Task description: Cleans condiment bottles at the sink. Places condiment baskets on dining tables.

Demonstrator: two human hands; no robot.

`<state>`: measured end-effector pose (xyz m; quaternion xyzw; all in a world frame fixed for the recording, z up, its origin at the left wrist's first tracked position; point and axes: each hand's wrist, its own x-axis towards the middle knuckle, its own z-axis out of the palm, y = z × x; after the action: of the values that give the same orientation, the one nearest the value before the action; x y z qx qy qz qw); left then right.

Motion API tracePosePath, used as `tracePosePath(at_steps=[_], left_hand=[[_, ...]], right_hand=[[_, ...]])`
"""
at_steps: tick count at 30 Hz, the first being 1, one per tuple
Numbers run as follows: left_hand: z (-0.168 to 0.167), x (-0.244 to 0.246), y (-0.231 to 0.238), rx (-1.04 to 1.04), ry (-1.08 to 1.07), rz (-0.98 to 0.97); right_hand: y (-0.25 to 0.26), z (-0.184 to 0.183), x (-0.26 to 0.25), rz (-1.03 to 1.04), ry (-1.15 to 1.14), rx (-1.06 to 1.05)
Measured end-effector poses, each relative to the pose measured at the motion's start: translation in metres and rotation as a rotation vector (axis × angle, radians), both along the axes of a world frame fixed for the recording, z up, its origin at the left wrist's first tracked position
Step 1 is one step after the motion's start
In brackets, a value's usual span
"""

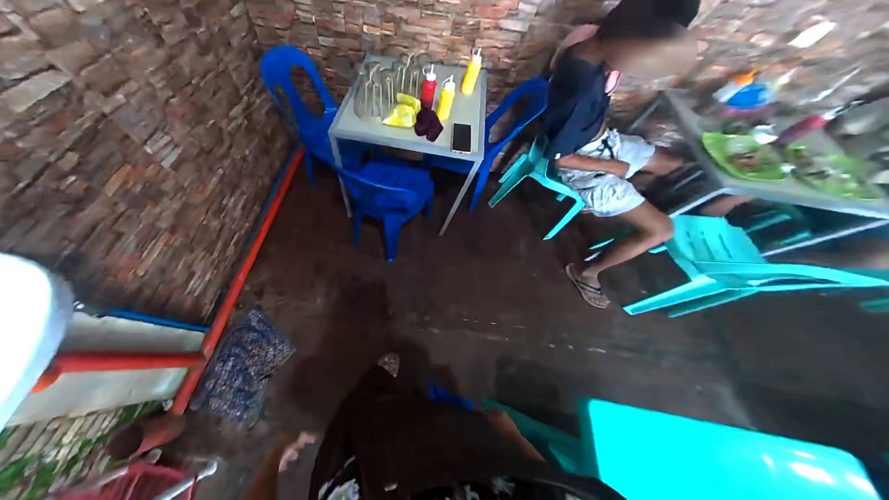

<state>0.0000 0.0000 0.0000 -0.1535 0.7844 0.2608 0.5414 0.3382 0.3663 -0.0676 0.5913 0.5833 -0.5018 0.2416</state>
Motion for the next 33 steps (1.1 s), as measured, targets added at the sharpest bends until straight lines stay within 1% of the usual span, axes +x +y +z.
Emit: tracePosePath(at_steps=[1,2,3,4,6,7,9,10,12,13,14,15,16,18,19,21,23,26,28,30,33], left_hand=[[-0.02,-0.033,0.046,0.057,0.09,-0.092],[-0.025,-0.065,0.097,0.111,0.167,-0.184],[-0.017,-0.096,0.154,0.15,0.212,-0.279],[0.005,-0.122,0.215,0.18,0.225,-0.367],[0.052,-0.159,0.333,0.308,0.251,-0.496],[0.068,-0.172,0.387,0.372,0.253,-0.531],[0.085,-0.193,0.482,0.548,0.218,-0.632],[0.087,-0.196,0.52,0.645,0.175,-0.723],[0.078,-0.176,0.579,0.875,0.075,-0.91],[0.075,-0.163,0.603,0.989,0.021,-1.003],[0.076,-0.153,0.626,1.033,-0.05,-1.112],[0.075,-0.144,0.644,0.998,-0.108,-1.215],[0.078,-0.138,0.658,0.879,-0.148,-1.26],[0.083,-0.137,0.682,0.612,-0.18,-1.178],[0.089,-0.144,0.696,0.559,-0.198,-1.135],[0.091,-0.161,0.72,0.573,-0.207,-1.087],[0.083,-0.177,0.739,0.601,-0.207,-1.073],[0.099,-0.212,0.764,0.488,-0.205,-0.972],[0.088,-0.241,0.777,0.596,-0.115,-1.089],[0.089,-0.268,0.791,0.682,-0.042,-1.172],[0.083,-0.285,0.813,0.726,0.029,-1.234]], right_hand=[[0.02,0.005,-0.001,0.008,-0.045,-0.002],[0.042,0.021,-0.007,-0.012,-0.076,0.003],[0.064,0.04,-0.017,-0.082,-0.078,0.015],[0.086,0.053,-0.025,-0.179,-0.048,0.052],[0.131,0.067,-0.044,-0.356,-0.01,0.107],[0.156,0.067,-0.056,-0.402,-0.002,0.111],[0.222,0.063,-0.091,-0.382,0.019,0.096],[0.259,0.064,-0.115,-0.32,0.021,0.088],[0.335,0.079,-0.176,-0.207,0.01,0.039],[0.376,0.084,-0.214,-0.154,0.039,0.054],[0.416,0.09,-0.257,-0.093,0.091,0.099],[0.453,0.099,-0.302,-0.02,0.157,0.161],[0.484,0.112,-0.345,0.051,0.229,0.242],[0.532,0.131,-0.427,0.134,0.356,0.417],[0.552,0.136,-0.464,0.122,0.376,0.462],[0.584,0.143,-0.532,0.11,0.304,0.498],[0.603,0.142,-0.58,0.165,0.202,0.496],[0.613,0.131,-0.62,0.272,0.092,0.473],[0.614,0.124,-0.633,0.249,0.046,0.452],[0.62,0.126,-0.64,0.199,0.015,0.426],[0.628,0.127,-0.633,0.315,-0.076,0.469]])
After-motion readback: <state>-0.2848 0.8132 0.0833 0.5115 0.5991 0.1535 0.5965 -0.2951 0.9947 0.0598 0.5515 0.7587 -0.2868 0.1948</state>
